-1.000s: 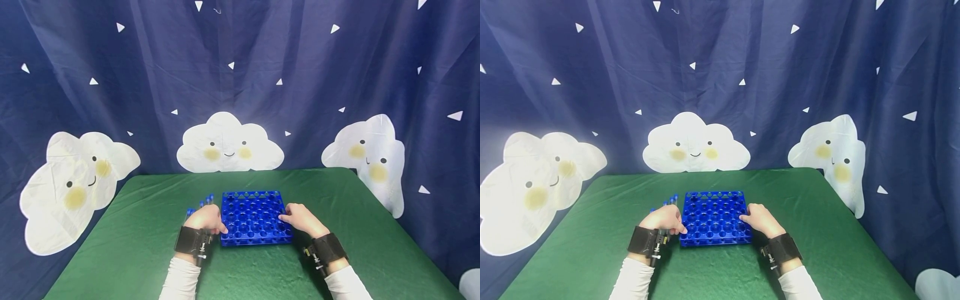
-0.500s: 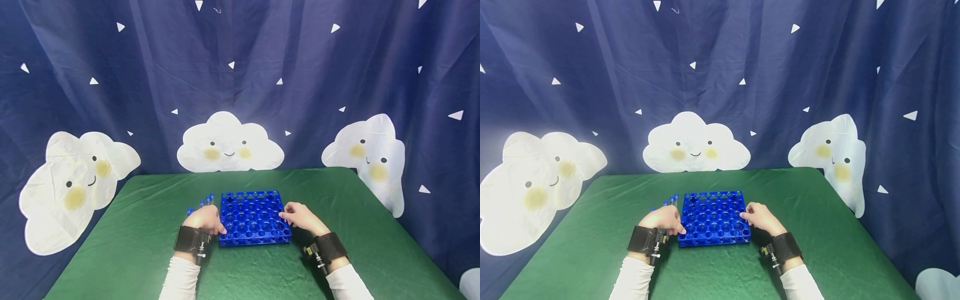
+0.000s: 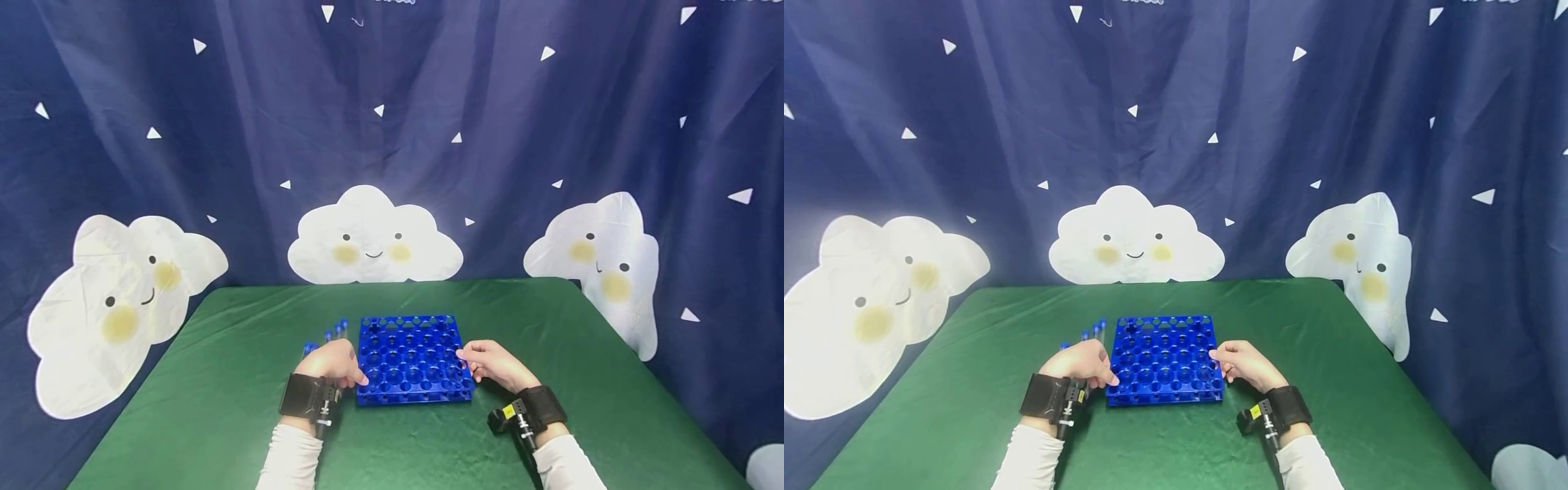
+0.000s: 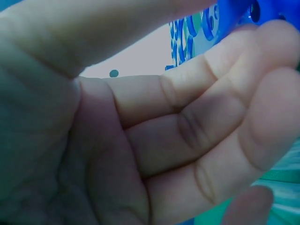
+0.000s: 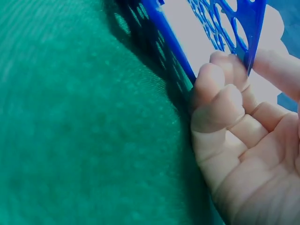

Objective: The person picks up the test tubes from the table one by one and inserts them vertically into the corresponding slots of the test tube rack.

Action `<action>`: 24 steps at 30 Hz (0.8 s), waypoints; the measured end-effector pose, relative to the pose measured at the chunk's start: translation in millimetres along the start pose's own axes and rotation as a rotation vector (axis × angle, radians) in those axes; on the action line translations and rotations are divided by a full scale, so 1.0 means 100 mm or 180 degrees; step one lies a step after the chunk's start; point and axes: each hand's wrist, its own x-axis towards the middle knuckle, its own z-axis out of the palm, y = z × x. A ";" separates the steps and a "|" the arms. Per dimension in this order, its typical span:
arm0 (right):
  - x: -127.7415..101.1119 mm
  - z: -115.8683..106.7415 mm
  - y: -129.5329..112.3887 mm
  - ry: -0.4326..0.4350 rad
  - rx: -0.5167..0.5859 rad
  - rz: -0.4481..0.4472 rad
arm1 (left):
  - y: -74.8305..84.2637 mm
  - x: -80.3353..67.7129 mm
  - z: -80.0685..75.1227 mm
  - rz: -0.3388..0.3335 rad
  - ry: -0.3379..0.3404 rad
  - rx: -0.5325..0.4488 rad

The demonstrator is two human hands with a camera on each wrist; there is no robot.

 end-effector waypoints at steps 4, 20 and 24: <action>-0.01 0.02 0.05 -0.0003 0.0014 -0.0023 | -0.04 -0.02 0.04 0.0048 0.0040 -0.0007; -0.01 -0.06 0.05 -0.0473 0.0028 0.0009 | -0.19 -0.21 0.10 0.0242 0.0418 0.0193; -0.04 -0.14 0.04 -0.0706 0.0048 0.0013 | -0.28 -0.30 0.06 0.0160 0.0658 0.0092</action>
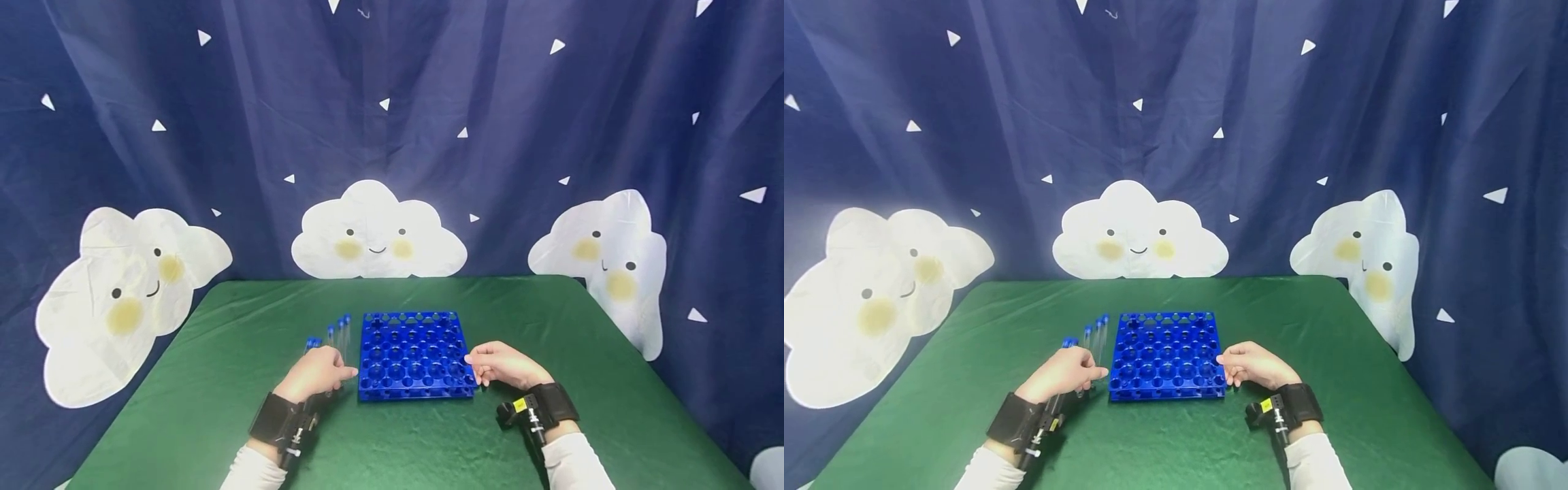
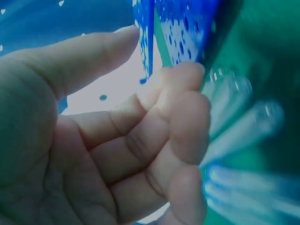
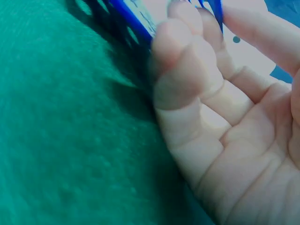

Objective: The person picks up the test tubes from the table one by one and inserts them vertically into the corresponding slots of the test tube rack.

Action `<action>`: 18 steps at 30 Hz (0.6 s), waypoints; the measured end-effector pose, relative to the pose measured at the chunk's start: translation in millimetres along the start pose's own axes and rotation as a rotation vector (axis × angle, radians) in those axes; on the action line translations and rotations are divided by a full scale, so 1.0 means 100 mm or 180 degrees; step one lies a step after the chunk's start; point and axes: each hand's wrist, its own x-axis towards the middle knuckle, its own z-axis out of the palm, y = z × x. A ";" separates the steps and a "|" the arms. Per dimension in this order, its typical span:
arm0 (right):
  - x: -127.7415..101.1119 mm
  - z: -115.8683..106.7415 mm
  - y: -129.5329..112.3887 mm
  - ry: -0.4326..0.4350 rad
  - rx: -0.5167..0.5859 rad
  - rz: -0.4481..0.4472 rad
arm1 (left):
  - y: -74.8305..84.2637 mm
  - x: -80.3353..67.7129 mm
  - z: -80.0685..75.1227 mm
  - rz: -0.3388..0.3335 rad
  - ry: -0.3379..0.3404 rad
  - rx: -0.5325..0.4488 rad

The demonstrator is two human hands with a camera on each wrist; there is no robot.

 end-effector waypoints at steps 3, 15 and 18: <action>-0.02 -0.03 0.02 -0.0180 0.0093 -0.0015 | -0.10 -0.03 -0.08 -0.0141 0.0222 -0.0029; -0.04 -0.05 0.04 -0.0432 0.0208 -0.0093 | -0.68 -0.02 -0.33 -0.0789 0.0622 0.0003; -0.04 -0.05 0.04 -0.0432 0.0207 -0.0106 | -0.76 0.02 -0.30 -0.0881 0.0510 -0.0109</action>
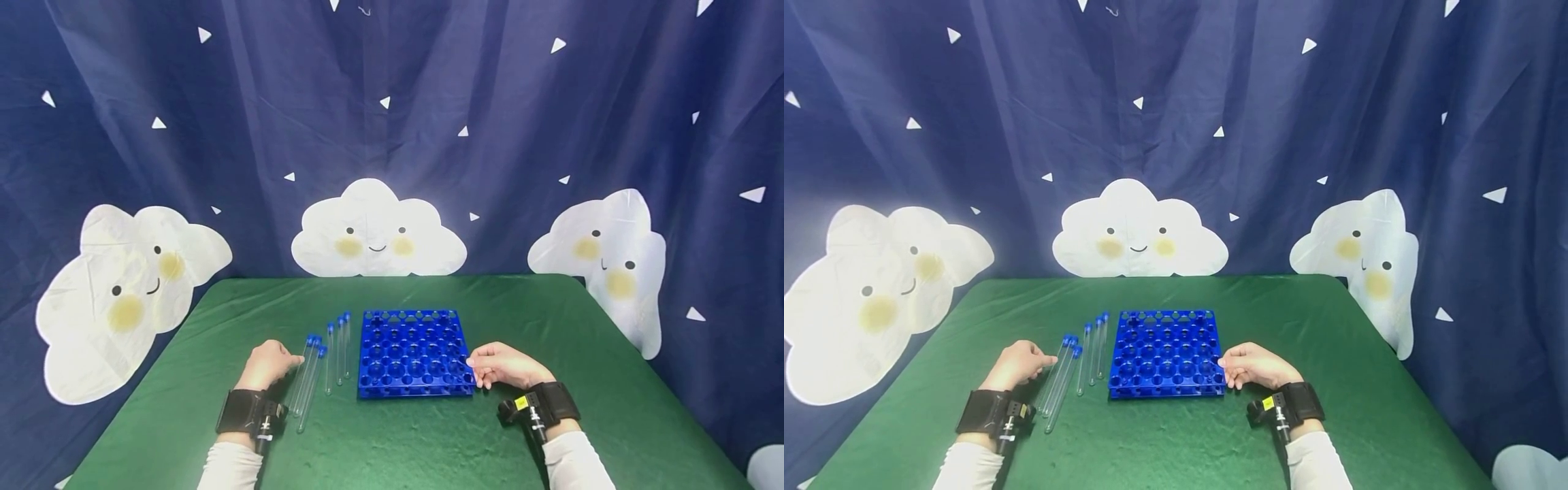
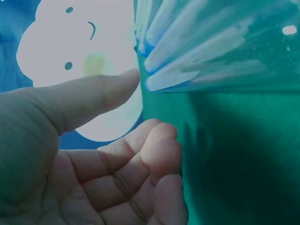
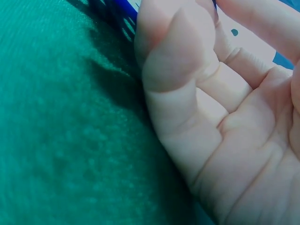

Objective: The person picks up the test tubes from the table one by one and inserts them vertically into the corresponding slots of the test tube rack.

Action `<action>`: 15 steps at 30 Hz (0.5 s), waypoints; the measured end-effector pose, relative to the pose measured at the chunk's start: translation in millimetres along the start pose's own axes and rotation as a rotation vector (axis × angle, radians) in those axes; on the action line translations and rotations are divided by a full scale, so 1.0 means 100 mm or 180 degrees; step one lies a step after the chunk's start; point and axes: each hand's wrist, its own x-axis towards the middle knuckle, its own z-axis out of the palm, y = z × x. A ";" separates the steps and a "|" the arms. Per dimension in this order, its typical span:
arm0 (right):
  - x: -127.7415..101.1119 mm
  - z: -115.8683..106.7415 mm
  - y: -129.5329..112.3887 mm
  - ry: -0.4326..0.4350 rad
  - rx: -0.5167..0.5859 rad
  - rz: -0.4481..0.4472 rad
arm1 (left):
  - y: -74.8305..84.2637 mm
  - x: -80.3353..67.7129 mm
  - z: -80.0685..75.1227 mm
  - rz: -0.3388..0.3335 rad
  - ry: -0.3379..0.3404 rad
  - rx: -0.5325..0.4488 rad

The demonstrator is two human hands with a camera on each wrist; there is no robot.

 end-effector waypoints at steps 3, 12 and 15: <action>0.00 0.01 0.02 -0.0004 -0.0003 -0.0014 | -0.05 0.05 0.06 -0.0099 -0.0175 -0.0141; -0.01 0.01 0.00 -0.0003 0.0005 -0.0015 | -0.08 0.09 0.16 -0.0053 -0.0202 -0.0325; -0.01 0.01 -0.02 0.0015 -0.0030 0.0009 | -0.08 0.09 0.17 -0.0048 -0.0191 -0.0327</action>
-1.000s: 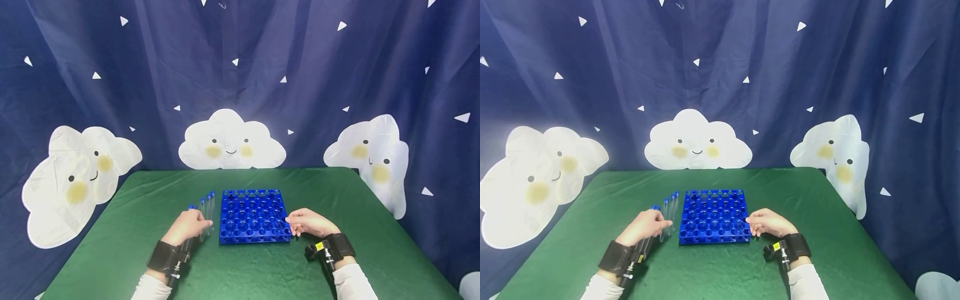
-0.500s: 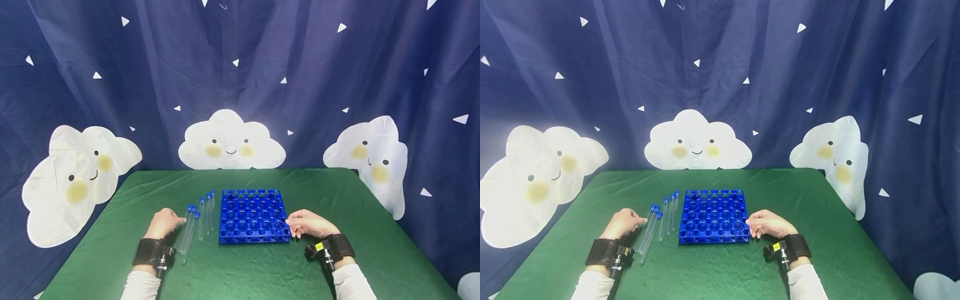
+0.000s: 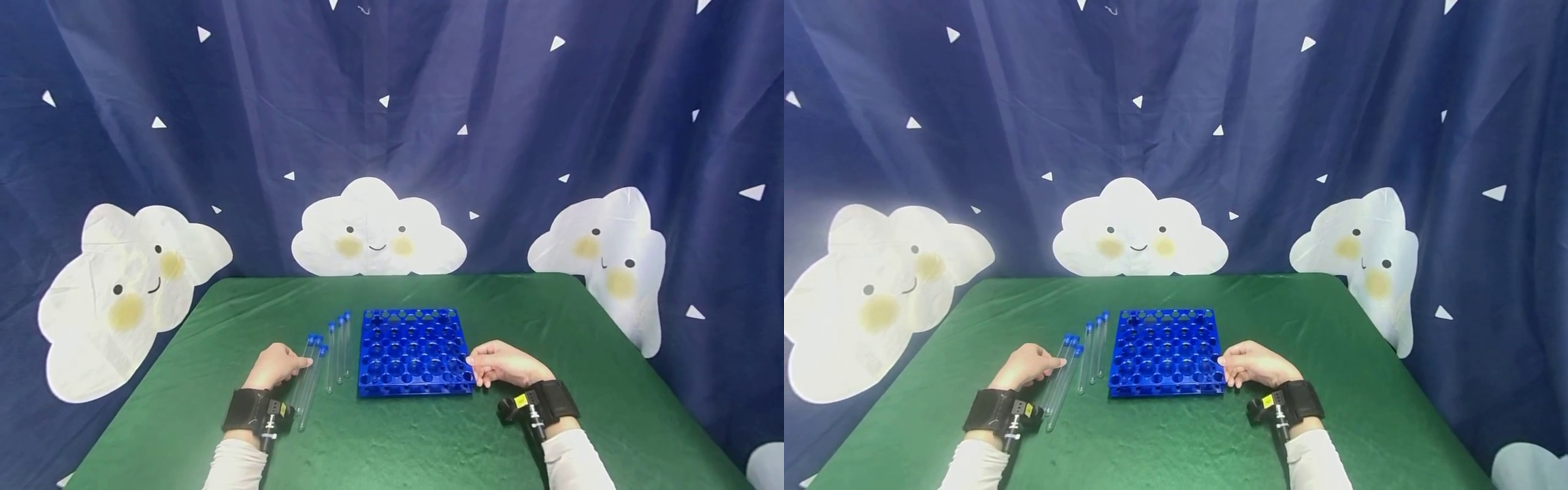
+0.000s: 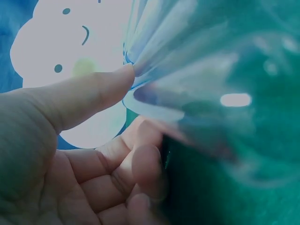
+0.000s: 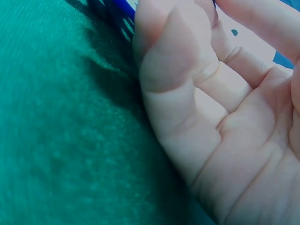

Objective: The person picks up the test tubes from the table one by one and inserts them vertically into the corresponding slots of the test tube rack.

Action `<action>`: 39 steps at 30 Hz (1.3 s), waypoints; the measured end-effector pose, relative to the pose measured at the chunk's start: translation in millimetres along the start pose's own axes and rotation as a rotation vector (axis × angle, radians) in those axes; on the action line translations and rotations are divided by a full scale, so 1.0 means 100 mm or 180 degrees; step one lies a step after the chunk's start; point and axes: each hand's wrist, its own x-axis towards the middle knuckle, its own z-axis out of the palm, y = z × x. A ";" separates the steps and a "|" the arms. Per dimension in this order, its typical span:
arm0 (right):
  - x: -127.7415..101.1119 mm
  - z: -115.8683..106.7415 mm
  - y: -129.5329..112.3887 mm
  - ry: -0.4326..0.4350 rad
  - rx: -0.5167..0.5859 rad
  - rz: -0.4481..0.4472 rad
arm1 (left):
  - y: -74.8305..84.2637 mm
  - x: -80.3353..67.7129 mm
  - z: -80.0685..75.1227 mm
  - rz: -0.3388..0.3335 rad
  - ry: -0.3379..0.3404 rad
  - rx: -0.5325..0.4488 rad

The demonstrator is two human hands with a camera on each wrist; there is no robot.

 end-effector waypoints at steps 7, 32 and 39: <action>0.00 -0.02 -0.01 -0.0140 0.0011 0.0068 | 0.02 -0.01 0.00 -0.0061 -0.0004 -0.0029; -0.01 -0.03 0.02 -0.0221 -0.0015 0.0071 | 0.00 0.00 -0.01 -0.0009 0.0216 0.0171; -0.02 -0.02 0.01 -0.0190 -0.0037 0.0104 | 0.10 -0.04 -0.07 -0.0010 0.0556 0.0199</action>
